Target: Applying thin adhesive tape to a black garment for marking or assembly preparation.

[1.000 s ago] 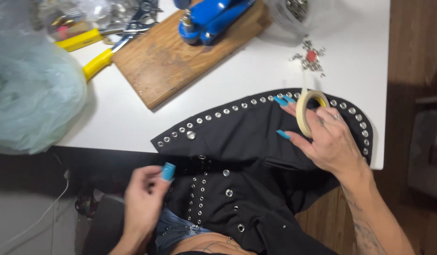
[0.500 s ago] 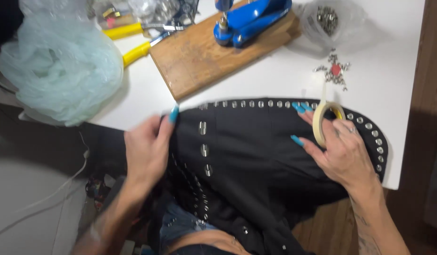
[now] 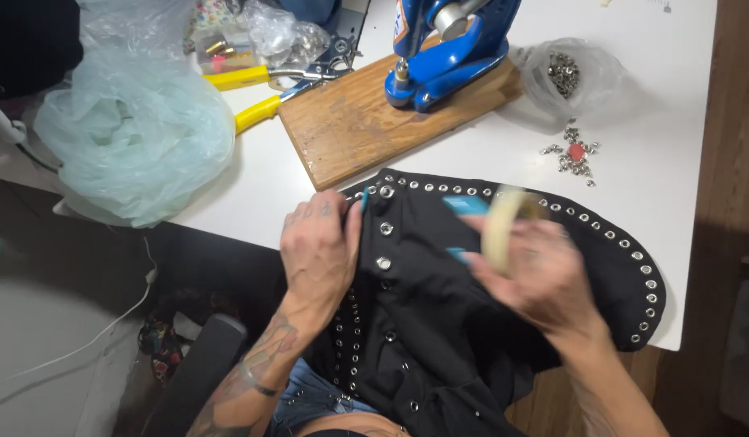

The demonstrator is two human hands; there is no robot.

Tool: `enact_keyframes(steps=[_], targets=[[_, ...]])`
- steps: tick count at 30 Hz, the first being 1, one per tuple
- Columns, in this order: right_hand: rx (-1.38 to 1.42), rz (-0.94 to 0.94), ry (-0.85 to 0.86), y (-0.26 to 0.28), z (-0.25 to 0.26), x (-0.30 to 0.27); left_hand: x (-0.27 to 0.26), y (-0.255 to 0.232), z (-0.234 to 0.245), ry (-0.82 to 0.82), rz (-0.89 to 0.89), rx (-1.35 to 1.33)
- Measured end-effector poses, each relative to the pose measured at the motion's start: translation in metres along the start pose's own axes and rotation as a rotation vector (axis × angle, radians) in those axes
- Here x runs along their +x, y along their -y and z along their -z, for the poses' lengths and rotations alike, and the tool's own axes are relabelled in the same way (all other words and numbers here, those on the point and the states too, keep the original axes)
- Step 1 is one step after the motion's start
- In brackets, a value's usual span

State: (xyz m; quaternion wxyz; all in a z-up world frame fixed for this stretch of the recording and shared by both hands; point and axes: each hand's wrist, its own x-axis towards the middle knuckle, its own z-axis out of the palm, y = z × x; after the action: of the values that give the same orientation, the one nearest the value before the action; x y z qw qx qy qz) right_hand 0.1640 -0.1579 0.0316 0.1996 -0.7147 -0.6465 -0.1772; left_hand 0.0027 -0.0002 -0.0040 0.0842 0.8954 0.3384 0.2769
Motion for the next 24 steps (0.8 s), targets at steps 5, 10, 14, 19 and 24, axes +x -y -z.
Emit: enact_keyframes(steps=[5,10,14,19,24], targets=[[0.284,0.111,0.086,0.013,-0.028,0.026,0.025,0.011,-0.001,-0.161,-0.035,-0.160],[0.274,0.157,0.241,0.007,-0.028,0.020,0.106,0.002,0.003,-0.030,-0.249,-0.406],[0.256,0.224,0.271,0.002,-0.025,0.026,0.145,0.009,-0.026,0.308,-0.318,-0.605],[0.274,0.148,0.308,-0.001,-0.028,0.019,0.136,0.004,-0.020,0.394,-0.328,-0.477],[0.266,0.151,0.298,0.000,-0.032,0.015,0.101,0.025,-0.005,0.485,-0.233,-0.115]])
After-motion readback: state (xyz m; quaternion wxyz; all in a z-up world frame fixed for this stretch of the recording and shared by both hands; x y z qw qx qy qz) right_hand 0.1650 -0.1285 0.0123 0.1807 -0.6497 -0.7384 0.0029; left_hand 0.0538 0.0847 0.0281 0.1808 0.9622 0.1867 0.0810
